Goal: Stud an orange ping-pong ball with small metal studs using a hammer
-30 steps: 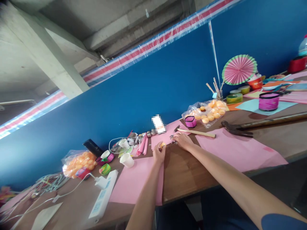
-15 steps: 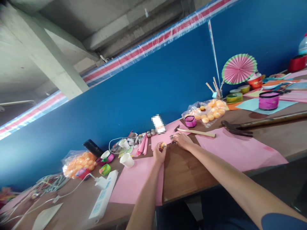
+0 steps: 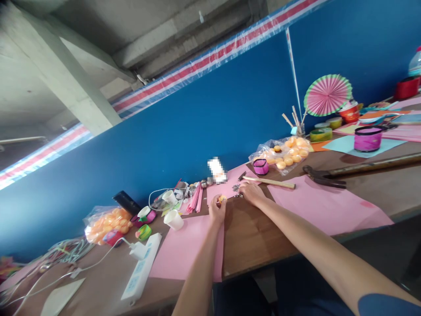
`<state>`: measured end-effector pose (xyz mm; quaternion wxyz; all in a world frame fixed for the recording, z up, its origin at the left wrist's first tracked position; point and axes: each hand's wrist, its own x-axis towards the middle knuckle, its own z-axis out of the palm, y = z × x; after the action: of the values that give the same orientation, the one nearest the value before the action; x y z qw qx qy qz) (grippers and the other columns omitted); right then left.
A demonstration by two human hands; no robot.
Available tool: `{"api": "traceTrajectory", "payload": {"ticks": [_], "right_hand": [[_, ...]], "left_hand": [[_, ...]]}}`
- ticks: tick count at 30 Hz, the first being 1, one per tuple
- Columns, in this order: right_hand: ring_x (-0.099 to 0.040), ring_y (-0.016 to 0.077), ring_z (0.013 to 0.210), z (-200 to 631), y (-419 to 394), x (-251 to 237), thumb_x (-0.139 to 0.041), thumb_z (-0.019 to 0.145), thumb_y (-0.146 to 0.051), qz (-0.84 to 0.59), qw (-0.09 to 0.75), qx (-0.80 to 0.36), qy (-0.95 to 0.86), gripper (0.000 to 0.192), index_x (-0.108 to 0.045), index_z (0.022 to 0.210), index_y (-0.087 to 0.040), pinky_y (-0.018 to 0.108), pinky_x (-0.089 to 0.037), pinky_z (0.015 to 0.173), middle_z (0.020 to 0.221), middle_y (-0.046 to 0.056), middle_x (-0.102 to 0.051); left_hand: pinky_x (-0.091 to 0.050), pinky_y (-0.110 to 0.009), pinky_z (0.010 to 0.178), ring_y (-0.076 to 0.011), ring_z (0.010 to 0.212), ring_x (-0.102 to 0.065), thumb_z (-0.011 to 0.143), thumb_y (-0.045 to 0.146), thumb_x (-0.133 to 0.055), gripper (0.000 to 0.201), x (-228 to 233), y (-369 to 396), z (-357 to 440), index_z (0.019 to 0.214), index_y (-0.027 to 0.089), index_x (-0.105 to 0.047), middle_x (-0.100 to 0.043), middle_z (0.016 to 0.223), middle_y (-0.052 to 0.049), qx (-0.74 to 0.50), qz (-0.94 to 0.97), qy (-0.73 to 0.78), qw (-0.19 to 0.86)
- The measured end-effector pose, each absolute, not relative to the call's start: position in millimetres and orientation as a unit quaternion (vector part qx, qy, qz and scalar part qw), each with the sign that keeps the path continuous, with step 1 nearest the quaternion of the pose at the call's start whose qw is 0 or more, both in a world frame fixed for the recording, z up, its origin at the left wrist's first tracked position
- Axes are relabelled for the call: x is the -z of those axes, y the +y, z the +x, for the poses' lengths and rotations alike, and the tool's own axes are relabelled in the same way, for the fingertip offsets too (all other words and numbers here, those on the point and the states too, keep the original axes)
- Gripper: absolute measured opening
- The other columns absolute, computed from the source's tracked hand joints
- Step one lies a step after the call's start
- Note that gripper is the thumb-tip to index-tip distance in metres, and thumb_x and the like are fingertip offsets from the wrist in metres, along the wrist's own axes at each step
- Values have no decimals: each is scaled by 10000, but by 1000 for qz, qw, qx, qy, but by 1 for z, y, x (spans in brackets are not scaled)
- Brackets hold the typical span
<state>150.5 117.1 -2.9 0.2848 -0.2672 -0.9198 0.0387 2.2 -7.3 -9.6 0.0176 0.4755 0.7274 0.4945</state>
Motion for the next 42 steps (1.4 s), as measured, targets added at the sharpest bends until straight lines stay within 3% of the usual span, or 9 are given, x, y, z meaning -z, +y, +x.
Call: {"api": "traceTrajectory", "payload": {"ticks": [6,10,14,23,29,37,42], "right_hand": [[-463,224,1094,153,118,5,-390,809,-107,-328,301,-22,-895,339,-627,1035,-194,351,-322,917,1113,75,-612],[-484,244,1051,154,119,6,-387,813,-114,-363,298,-16,-883,298,-667,893,-179,355,-337,881,977,99,-657],[-496,248,1014,154,119,5,-431,801,-156,-337,287,-19,-897,259,-683,762,-201,343,-359,861,883,74,-674],[-482,211,1060,151,118,2,-422,817,-133,-239,282,-37,-928,304,-659,977,-236,346,-363,905,1057,47,-630],[-484,216,1069,146,127,10,-454,798,-122,-204,275,-54,-938,285,-682,922,-238,351,-366,917,1061,59,-620],[-481,196,1077,146,128,11,-430,788,-71,-180,283,-53,-941,361,-654,990,-269,359,-337,958,1109,41,-590],[-481,194,1077,146,126,9,-434,800,-97,-193,290,-53,-936,301,-661,939,-237,334,-350,941,1099,42,-600]], "left_hand": [[-464,-333,814,-186,872,-593,755,277,-541,277,7,-9,3,1012,190,-597,-636,1011,-79,-494,478,726,13],[-460,-328,829,-192,916,-587,754,264,-541,279,7,-9,3,1017,191,-599,-630,1030,-78,-494,478,727,11],[-473,-327,797,-180,830,-601,754,253,-539,276,9,-8,3,1014,190,-608,-640,986,-79,-487,480,730,12],[-479,-336,788,-188,816,-603,709,313,-598,369,8,-9,5,1051,176,-599,-630,986,-95,-474,495,728,11],[-476,-333,797,-189,837,-598,720,297,-581,360,11,-9,3,1062,183,-591,-627,1010,-90,-467,500,729,10],[-469,-340,806,-188,831,-595,731,303,-567,354,10,-10,4,1063,181,-590,-631,995,-85,-459,499,735,12],[-466,-330,800,-185,823,-594,723,295,-577,356,8,-10,5,1060,180,-592,-628,998,-86,-456,498,738,14]]}}
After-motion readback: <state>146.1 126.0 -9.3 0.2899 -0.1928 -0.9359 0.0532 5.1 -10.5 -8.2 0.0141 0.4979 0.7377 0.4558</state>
